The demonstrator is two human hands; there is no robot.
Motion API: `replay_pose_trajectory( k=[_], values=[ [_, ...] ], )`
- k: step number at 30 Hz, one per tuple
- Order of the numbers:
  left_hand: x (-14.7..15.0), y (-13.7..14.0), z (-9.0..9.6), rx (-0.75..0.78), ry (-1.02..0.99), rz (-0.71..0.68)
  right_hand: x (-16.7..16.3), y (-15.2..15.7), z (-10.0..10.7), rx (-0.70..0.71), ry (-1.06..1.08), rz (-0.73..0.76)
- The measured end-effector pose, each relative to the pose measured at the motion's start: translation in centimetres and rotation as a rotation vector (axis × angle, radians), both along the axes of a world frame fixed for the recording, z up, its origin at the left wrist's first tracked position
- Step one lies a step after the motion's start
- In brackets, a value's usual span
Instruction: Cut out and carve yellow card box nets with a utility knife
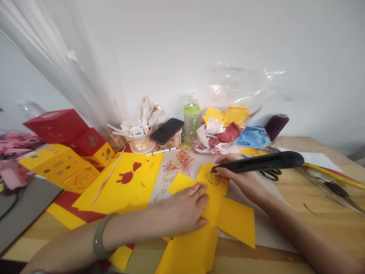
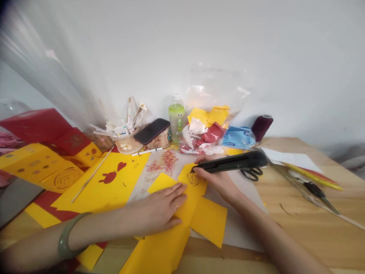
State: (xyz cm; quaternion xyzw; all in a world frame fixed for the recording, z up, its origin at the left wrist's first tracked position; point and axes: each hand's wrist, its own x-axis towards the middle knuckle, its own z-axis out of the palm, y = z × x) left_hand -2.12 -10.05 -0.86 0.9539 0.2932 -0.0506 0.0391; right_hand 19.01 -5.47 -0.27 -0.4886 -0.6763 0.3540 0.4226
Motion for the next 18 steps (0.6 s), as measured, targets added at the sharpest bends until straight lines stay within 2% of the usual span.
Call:
replay_pose_trajectory(
  k=[5,10,14,18],
  values=[
    [-0.9,0.5,-0.8,0.083,-0.05,-0.115,-0.1,0.1,-0.3,0.058,-0.091,0.046],
    [-1.1,0.6,-0.8,0.062,-0.016,-0.03,-0.4,-0.1,-1.0,0.004,-0.115,0.059],
    [-1.1,0.7,-1.3,0.112,-0.028,-0.04,-0.2,-0.1,-1.5,0.02,-0.132,0.066],
    [-1.3,0.7,-1.4,0.122,-0.073,-0.048,-0.1,-0.2,-1.2,0.057,-0.103,0.088]
  ],
)
